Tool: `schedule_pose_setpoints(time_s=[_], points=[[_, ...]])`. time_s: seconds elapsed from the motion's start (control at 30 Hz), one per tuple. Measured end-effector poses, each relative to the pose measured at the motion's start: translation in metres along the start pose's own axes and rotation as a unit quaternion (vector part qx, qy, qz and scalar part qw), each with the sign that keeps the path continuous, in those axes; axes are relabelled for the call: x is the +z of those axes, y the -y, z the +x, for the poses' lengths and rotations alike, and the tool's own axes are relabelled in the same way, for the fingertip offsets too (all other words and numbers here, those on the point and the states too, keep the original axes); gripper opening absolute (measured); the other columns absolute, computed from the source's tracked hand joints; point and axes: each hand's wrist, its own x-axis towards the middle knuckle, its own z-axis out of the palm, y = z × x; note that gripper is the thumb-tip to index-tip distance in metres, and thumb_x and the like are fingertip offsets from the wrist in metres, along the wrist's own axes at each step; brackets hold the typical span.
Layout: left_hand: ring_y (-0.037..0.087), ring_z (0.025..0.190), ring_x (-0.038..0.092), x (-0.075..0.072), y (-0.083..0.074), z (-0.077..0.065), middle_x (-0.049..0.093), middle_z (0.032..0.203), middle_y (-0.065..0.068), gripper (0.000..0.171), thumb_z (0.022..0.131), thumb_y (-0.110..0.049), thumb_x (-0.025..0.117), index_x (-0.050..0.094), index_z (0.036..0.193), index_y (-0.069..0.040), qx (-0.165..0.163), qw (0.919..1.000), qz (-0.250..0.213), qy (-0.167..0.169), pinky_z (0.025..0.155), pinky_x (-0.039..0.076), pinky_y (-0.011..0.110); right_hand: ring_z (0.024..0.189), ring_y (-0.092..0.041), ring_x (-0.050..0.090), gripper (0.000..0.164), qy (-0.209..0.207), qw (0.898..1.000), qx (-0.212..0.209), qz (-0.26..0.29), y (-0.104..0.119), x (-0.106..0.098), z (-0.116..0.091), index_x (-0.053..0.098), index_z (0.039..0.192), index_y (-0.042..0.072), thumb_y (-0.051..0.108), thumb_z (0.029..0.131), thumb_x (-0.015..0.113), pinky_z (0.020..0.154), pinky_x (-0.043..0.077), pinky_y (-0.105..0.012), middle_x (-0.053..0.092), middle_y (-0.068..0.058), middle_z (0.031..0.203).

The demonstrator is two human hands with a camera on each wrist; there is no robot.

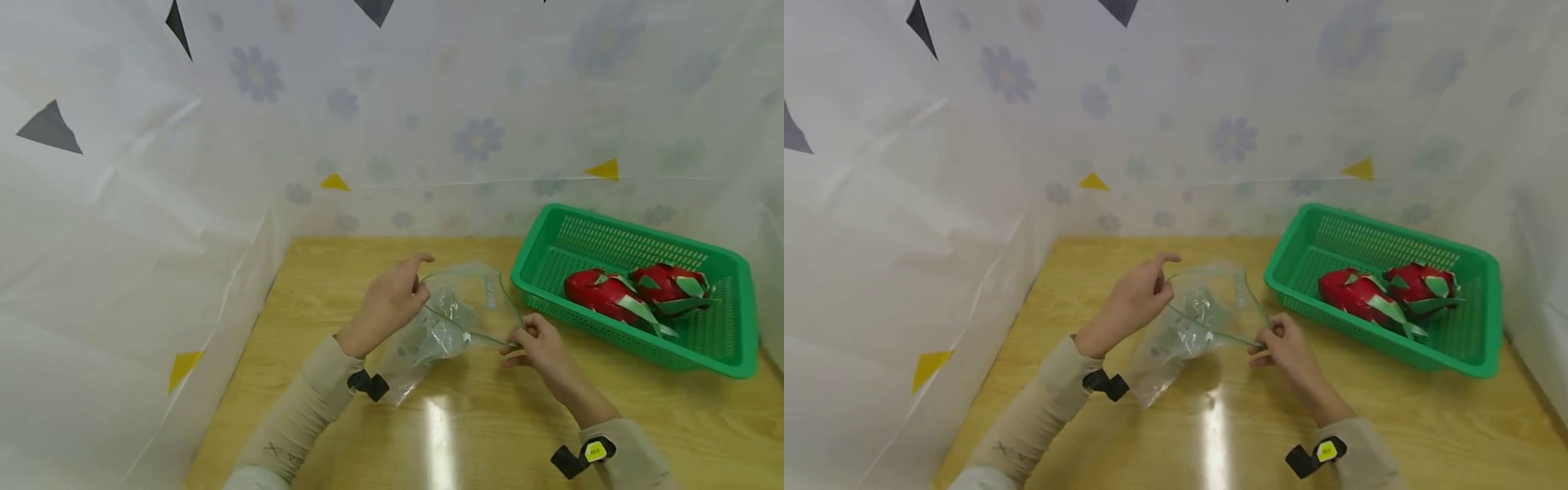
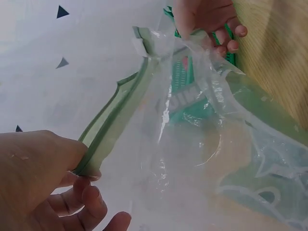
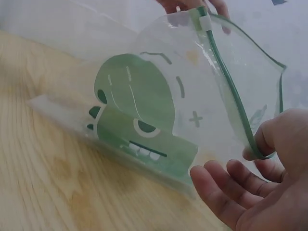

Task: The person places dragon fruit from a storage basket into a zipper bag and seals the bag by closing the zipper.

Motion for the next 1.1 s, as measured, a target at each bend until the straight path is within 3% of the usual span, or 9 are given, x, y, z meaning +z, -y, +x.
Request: schedule_pose_setpoints(time_s=[0.23, 0.43, 0.53, 0.63, 0.8, 0.97, 1.1], points=[[0.006, 0.045, 0.036, 0.0, -0.004, -0.001, 0.05, 0.06, -0.006, 0.042, 0.094, -0.009, 0.058, 0.052, 0.135, -0.017, 0.008, 0.9975, -0.029, 0.065, 0.043, 0.026, 0.019, 0.089, -0.014, 0.068, 0.033, 0.036, 0.998, 0.013, -0.044, -0.011, -0.004, 0.004, 0.044, 0.125, -0.011, 0.012, 0.101, 0.05, 0.08, 0.061, -0.041, 0.064, -0.013, 0.106], [0.007, 0.047, 0.037, 0.005, -0.012, -0.003, 0.049, 0.06, -0.005, 0.039, 0.096, -0.01, 0.055, 0.05, 0.135, -0.015, 0.044, 0.9906, -0.025, 0.127, 0.046, 0.029, 0.019, 0.09, -0.016, 0.067, 0.039, 0.075, 0.996, -0.002, -0.053, -0.006, 0.005, 0.007, 0.053, 0.118, -0.011, 0.025, 0.104, 0.052, 0.081, 0.06, -0.045, 0.064, -0.016, 0.105], [0.007, 0.048, 0.04, 0.006, -0.013, -0.003, 0.051, 0.063, -0.005, 0.039, 0.098, -0.011, 0.055, 0.049, 0.136, -0.015, 0.032, 0.9901, -0.024, 0.134, 0.046, 0.031, 0.019, 0.09, -0.015, 0.066, 0.038, 0.08, 0.995, -0.02, -0.055, 0.0, 0.01, 0.007, 0.057, 0.111, -0.01, 0.027, 0.104, 0.052, 0.08, 0.061, -0.044, 0.064, -0.015, 0.104], [0.008, 0.046, 0.039, 0.001, -0.011, -0.002, 0.051, 0.062, -0.004, 0.039, 0.098, -0.01, 0.053, 0.051, 0.136, -0.016, 0.01, 0.9952, -0.016, 0.096, 0.043, 0.029, 0.019, 0.091, -0.014, 0.066, 0.034, 0.083, 0.994, -0.05, -0.047, 0.008, 0.015, 0.007, 0.057, 0.107, -0.01, 0.024, 0.104, 0.052, 0.078, 0.061, -0.04, 0.064, -0.013, 0.103], [0.008, 0.045, 0.036, -0.016, -0.006, 0.002, 0.048, 0.062, -0.004, 0.039, 0.095, -0.007, 0.052, 0.056, 0.133, -0.016, 0.019, 0.999, 0.017, -0.037, 0.042, 0.025, 0.02, 0.088, -0.013, 0.068, 0.027, 0.061, 0.991, -0.123, 0.003, 0.018, 0.016, 0.007, 0.051, 0.107, -0.012, 0.014, 0.104, 0.052, 0.075, 0.062, -0.037, 0.067, -0.003, 0.1], [0.008, 0.047, 0.034, -0.037, -0.011, -0.001, 0.049, 0.068, -0.002, 0.038, 0.094, -0.003, 0.053, 0.059, 0.129, -0.014, 0.071, 0.9855, 0.02, -0.153, 0.044, 0.024, 0.02, 0.09, -0.012, 0.07, 0.021, 0.04, 0.986, -0.15, 0.053, 0.018, 0.012, 0.006, 0.048, 0.114, -0.009, 0.008, 0.103, 0.051, 0.076, 0.062, -0.035, 0.068, -0.002, 0.102], [0.007, 0.052, 0.04, -0.043, -0.022, -0.007, 0.059, 0.084, 0.002, 0.037, 0.091, -0.001, 0.056, 0.062, 0.125, -0.012, 0.147, 0.9691, 0.042, -0.194, 0.045, 0.029, 0.02, 0.094, -0.012, 0.07, 0.024, 0.041, 0.987, -0.144, 0.058, 0.013, 0.011, 0.006, 0.046, 0.119, -0.009, 0.009, 0.104, 0.05, 0.079, 0.061, -0.036, 0.068, -0.002, 0.107]])
